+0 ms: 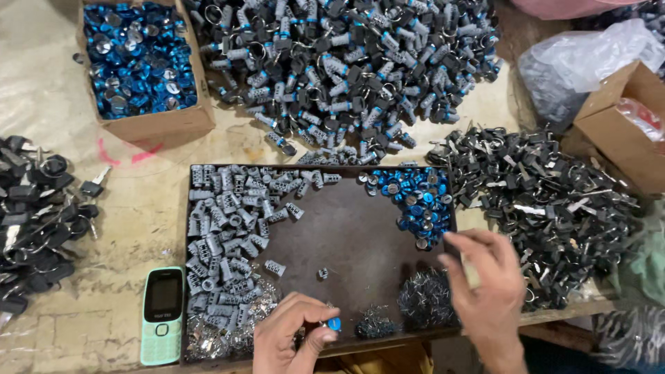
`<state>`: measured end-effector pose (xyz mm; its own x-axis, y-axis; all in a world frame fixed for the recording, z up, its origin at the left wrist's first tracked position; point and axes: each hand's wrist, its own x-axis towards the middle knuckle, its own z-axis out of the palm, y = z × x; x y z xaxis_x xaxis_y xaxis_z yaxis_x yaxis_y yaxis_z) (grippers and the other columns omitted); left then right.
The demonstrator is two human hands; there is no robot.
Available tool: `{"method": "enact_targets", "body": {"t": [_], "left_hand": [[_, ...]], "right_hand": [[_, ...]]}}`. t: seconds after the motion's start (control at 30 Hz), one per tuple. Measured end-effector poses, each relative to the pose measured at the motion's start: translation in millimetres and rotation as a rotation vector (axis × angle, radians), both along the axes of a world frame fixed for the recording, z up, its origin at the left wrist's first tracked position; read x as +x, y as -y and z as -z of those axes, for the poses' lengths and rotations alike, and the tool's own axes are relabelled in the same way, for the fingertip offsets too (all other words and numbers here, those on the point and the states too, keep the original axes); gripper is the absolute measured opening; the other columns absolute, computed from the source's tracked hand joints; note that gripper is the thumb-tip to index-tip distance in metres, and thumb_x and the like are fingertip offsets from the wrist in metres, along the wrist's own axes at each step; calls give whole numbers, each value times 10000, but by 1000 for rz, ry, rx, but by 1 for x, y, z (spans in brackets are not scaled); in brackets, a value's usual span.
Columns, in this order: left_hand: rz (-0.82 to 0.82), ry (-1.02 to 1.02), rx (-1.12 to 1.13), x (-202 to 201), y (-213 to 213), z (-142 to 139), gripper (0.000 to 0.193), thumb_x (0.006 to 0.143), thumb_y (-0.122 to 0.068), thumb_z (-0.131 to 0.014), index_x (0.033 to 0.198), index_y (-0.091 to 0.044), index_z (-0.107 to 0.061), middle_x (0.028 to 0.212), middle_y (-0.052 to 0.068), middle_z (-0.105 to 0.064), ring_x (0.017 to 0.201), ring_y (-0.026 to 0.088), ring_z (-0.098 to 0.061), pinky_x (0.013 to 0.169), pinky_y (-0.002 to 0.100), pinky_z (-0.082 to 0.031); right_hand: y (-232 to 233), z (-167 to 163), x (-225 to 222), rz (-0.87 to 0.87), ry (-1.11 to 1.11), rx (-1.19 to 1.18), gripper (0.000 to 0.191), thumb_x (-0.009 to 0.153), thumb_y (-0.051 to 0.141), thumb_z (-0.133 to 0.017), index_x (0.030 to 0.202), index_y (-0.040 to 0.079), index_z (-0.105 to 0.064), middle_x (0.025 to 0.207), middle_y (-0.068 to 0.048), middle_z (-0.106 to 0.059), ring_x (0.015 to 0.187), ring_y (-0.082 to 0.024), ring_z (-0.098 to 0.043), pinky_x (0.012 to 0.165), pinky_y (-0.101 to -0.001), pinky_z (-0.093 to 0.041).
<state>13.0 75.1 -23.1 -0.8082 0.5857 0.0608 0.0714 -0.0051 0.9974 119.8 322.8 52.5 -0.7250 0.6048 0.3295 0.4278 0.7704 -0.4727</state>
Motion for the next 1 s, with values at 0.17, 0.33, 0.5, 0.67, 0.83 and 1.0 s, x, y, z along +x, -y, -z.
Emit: {"method": "enact_targets", "body": {"t": [0.17,0.33,0.5,0.67,0.83,1.0], "left_hand": [[3,-53,-53,5,-6,-1,293,808,-323,-814,874,-39,-792,792,78,-768,771,168,-744,688,304,-578],[-5,-103,-65,9,-6,-7,297,826,-333,-799,877,-41,-784,789,70,-764,781,163,-747,713,303,-576],[-33,-101,-69,8,-5,-9,304,813,-337,-796,884,-41,-791,782,64,-768,747,168,-736,673,301,-566],[-10,8,-97,13,-9,-17,271,826,-292,-797,895,-30,-780,797,67,-770,758,136,-749,687,283,-574],[8,218,-42,20,-11,-34,203,813,-189,-800,909,-12,-777,834,81,-738,725,128,-681,656,278,-550],[64,239,184,20,-7,-48,146,865,-95,-781,957,10,-739,942,102,-669,881,155,-636,797,314,-517]], "right_hand": [[-55,-10,-5,28,67,241,347,865,-38,-721,1194,73,-735,1158,-156,-623,956,-280,-675,810,-369,-549],[-77,12,-4,-128,182,331,352,808,-10,-722,1144,96,-745,1014,-108,-645,907,-321,-651,793,-410,-517],[-68,16,21,-16,199,141,256,808,36,-751,1059,86,-743,930,-85,-653,867,-270,-647,757,-357,-509],[-54,-2,44,81,-203,58,94,987,49,-687,1076,25,-706,1180,-199,-596,1103,-261,-609,932,-369,-514],[-22,-5,67,-292,-824,-1076,158,1017,38,-633,1142,12,-726,982,-171,-680,898,-226,-672,818,-351,-571],[42,34,58,15,-121,-1261,390,796,-153,-752,1179,-83,-727,934,-202,-712,692,-227,-644,627,-356,-531]]}}
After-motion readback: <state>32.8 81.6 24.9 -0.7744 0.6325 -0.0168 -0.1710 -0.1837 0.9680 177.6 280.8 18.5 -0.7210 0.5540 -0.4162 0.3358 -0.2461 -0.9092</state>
